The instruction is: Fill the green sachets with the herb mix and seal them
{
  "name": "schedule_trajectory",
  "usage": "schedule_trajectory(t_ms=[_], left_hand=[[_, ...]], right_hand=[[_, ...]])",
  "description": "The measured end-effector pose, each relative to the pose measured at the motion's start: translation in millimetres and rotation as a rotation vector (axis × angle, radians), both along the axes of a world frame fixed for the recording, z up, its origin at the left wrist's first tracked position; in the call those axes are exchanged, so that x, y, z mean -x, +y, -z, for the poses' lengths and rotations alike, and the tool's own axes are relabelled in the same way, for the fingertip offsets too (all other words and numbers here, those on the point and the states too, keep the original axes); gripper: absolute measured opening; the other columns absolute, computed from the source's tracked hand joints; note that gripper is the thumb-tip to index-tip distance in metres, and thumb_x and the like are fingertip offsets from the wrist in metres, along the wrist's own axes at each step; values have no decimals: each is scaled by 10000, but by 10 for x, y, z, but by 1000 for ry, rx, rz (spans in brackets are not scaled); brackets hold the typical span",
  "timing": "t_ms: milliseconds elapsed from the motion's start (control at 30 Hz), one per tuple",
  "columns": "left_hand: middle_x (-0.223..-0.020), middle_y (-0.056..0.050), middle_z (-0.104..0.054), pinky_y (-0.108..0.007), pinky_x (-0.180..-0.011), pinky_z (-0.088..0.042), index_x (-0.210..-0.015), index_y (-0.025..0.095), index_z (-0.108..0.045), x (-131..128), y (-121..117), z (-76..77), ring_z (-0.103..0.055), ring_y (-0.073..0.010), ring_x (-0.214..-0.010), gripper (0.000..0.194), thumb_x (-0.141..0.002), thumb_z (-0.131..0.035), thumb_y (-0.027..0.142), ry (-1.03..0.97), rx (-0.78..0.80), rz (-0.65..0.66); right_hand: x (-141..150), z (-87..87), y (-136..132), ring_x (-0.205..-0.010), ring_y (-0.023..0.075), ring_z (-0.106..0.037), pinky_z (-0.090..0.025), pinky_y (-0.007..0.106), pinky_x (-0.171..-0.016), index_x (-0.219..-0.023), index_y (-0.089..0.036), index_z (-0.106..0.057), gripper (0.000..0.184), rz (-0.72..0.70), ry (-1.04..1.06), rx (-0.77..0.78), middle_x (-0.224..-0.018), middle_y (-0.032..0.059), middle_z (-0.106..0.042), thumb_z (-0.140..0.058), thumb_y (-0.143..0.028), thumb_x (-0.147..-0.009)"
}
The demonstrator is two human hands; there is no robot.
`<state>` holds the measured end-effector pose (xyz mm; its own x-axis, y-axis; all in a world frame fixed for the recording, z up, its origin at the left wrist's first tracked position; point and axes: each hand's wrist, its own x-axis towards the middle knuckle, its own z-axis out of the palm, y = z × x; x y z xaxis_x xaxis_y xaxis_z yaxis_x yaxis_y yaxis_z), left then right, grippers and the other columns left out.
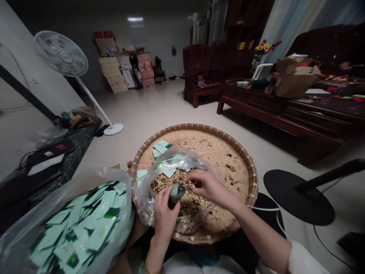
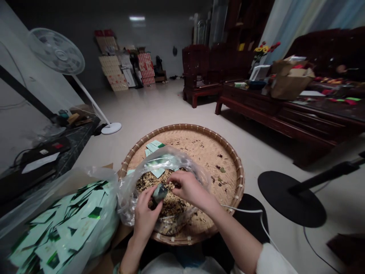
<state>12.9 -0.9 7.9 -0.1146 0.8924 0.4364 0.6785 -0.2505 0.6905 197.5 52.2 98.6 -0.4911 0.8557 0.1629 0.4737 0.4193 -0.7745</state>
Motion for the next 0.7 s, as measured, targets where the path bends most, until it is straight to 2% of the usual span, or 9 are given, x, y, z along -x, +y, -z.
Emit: schedule_trajectory(t_ms=[167, 300, 400, 533, 700], left_hand=[[-1079, -89, -614, -438, -904, -474, -1163, 203, -574, -52, 0, 17, -565, -251, -1031, 456, -718, -598, 105, 26, -24, 14], [-1091, -93, -608, -459, -912, -465, -1176, 197, -555, -67, 13, 41, -555, -256, -1039, 481, -708, -597, 97, 31, -13, 22], [-1107, -96, -601, -454, -908, -469, -1189, 198, -544, -70, 25, 60, -548, -259, -1053, 495, -707, -599, 99, 18, 7, 30], [-1135, -99, -588, -457, -920, -464, -1213, 209, -526, -75, 39, 84, -542, -260, -1075, 507, -721, -599, 113, -1, 14, 33], [-1126, -102, -597, -462, -935, -456, -1199, 198, -537, -77, 64, 98, -551, -261, -1069, 491, -720, -603, 117, -12, 1, 23]], right_hand=[[81, 39, -15, -865, 185, -599, -458, 277, -774, -922, -171, -667, 323, -87, -215, -151, -938, 52, -631, -586, 34, -685], [126, 37, -24, -848, 185, -610, -471, 272, -748, -888, -169, -659, 282, -111, -305, -190, -907, 50, -616, -567, 34, -716], [117, 5, -50, -913, 197, -616, -491, 298, -791, -1003, -183, -638, 328, -120, -252, -187, -1011, 65, -614, -591, 4, -739], [109, 27, -75, -1072, 226, -570, -483, 367, -889, -1216, -225, -528, 521, -91, -114, -193, -1194, 96, -556, -630, -35, -742], [160, 71, -76, -1114, 215, -543, -472, 380, -936, -1241, -221, -505, 544, -70, -13, -181, -1215, 98, -536, -605, -7, -751]])
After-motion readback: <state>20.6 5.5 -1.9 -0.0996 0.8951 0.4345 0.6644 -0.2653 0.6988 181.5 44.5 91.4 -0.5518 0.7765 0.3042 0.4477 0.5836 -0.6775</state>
